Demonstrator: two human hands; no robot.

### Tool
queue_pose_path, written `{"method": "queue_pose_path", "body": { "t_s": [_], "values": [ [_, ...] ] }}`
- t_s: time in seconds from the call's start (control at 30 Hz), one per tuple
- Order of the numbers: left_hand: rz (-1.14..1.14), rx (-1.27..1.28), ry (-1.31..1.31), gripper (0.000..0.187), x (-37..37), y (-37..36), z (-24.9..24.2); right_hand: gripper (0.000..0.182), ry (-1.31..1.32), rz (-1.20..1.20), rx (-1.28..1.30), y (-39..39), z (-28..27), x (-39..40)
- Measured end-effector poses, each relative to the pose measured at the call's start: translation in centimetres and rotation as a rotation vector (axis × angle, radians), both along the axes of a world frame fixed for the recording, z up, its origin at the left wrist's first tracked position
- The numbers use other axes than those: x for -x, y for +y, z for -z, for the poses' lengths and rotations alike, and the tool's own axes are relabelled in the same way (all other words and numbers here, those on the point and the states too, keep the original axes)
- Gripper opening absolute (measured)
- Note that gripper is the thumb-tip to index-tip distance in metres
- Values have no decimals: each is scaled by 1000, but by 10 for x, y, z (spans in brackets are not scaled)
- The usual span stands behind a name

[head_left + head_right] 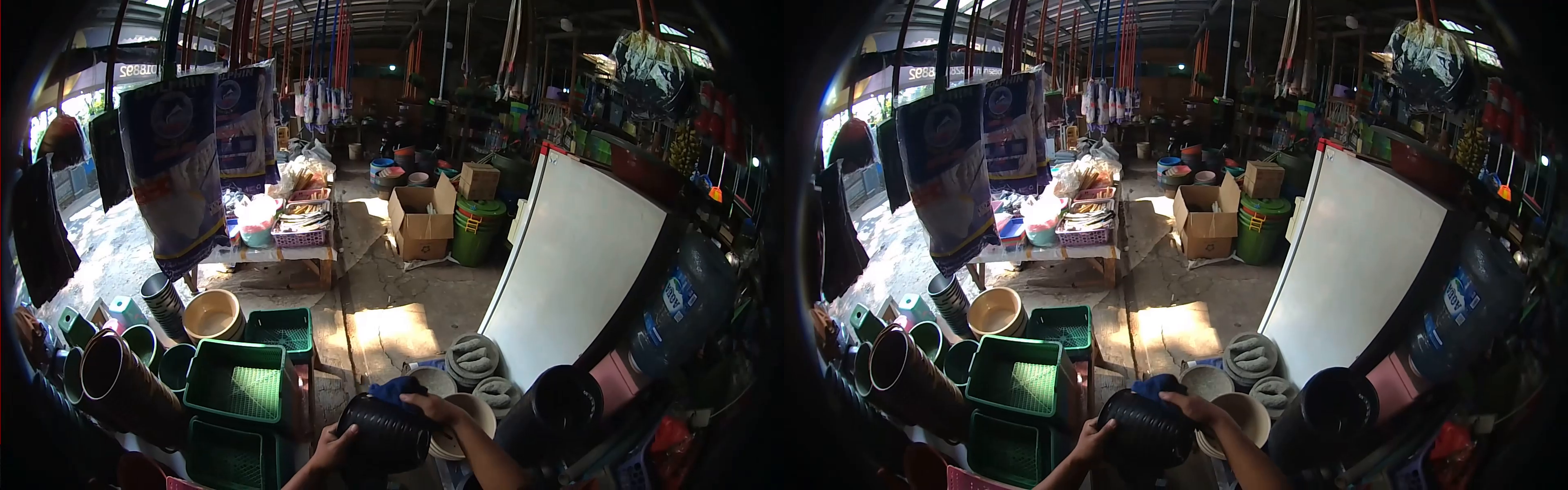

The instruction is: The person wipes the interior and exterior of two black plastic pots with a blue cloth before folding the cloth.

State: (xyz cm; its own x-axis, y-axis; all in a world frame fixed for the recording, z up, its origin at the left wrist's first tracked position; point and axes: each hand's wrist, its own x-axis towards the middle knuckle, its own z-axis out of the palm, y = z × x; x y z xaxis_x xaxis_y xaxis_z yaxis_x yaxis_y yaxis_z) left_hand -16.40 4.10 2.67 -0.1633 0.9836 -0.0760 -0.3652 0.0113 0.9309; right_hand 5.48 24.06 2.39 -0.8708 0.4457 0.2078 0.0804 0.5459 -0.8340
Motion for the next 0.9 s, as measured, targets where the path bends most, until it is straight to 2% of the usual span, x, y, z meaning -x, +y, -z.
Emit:
{"method": "queue_pose_path", "body": {
  "t_s": [0.03,0.07,0.1,0.17,0.2,0.27,0.33,0.37,0.4,0.43,0.47,0.5,0.53,0.57,0.6,0.67,0.73,0.77,0.8,0.87,0.9],
  "values": [
    [-56,46,-53,35,3,0,12,44,-28,108,489,11,42,-2],
    [-55,46,-46,35,4,2,25,44,-22,107,489,2,56,-3],
    [-134,94,-178,38,4,4,36,46,89,206,478,-8,68,0],
    [-259,128,-441,47,-7,8,25,51,308,400,455,-32,86,9],
    [-260,131,-436,47,-15,13,16,54,416,498,446,-48,91,16],
    [-289,35,-865,48,-32,22,5,59,628,703,424,-82,88,26],
    [-445,108,-545,47,-45,32,21,70,360,839,-288,-134,8,41],
    [-432,132,-383,44,-49,36,26,76,81,790,-478,-142,-14,37],
    [-409,157,-221,41,-52,35,28,75,-96,746,-595,-140,-26,34],
    [-398,192,-213,41,-54,29,25,72,-173,725,-624,-137,-40,29],
    [-311,163,-93,38,-56,28,22,68,-247,703,-656,-131,-53,23],
    [-217,128,22,35,-57,29,18,66,-244,678,-610,-121,-58,16],
    [-196,153,26,35,-58,28,15,64,-242,653,-561,-111,-59,7],
    [-114,136,22,34,-57,26,12,52,-150,681,-484,-100,-60,-3],
    [-31,116,14,33,-56,23,12,48,12,632,-264,-81,-48,-15],
    [25,169,-49,34,-51,20,13,48,-53,609,626,-62,-38,-48],
    [22,222,-196,32,-51,19,21,50,228,686,847,-66,-31,-68],
    [32,226,-191,32,-52,21,24,50,206,785,971,-74,-28,-75],
    [-2,253,-182,34,-54,22,26,50,211,790,974,-82,-16,-74],
    [-30,294,-174,36,-61,21,27,52,482,813,350,-99,7,-71],
    [-51,307,-196,38,-66,22,24,56,431,785,136,-107,2,-74]
  ]
}}
